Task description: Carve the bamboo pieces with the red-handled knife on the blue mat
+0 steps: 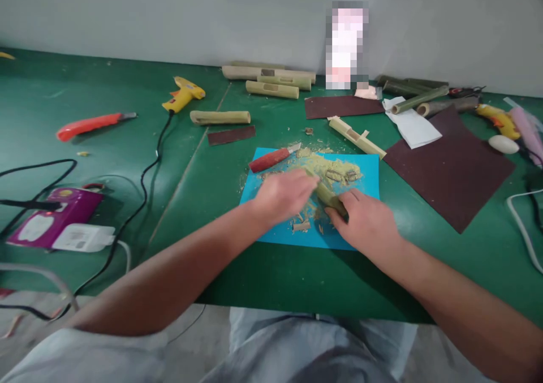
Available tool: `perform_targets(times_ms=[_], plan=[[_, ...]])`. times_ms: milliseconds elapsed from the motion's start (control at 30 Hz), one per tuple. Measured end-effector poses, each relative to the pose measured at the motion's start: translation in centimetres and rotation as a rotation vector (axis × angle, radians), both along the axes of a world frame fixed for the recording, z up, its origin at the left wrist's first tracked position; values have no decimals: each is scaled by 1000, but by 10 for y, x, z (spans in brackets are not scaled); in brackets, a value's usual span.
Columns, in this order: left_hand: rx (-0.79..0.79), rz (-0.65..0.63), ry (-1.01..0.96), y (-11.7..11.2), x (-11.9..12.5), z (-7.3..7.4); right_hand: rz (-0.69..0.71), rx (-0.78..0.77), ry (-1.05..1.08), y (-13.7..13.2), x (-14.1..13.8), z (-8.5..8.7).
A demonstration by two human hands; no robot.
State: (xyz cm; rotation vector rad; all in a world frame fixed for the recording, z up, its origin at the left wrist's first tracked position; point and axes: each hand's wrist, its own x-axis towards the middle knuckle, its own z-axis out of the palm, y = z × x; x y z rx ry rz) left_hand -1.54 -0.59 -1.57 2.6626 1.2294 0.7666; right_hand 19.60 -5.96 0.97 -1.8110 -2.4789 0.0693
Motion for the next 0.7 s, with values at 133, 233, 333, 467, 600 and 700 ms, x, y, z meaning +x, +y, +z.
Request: perform_targets(times_ms=[133, 233, 333, 467, 600, 700], plan=[[74, -49, 67, 0, -4, -1, 4, 9, 8, 0, 0, -2], [74, -132, 106, 2, -7, -2, 3, 7, 13, 0, -1, -2], [113, 12, 29, 7, -8, -1, -1, 13, 14, 0, -1, 0], [98, -112, 95, 5, -6, -2, 8, -1, -11, -1, -1, 1], [112, 6, 25, 4, -5, -4, 1, 21, -10, -2, -1, 1], [121, -61, 46, 5, -5, -4, 13, 18, -13, -1, -1, 0]])
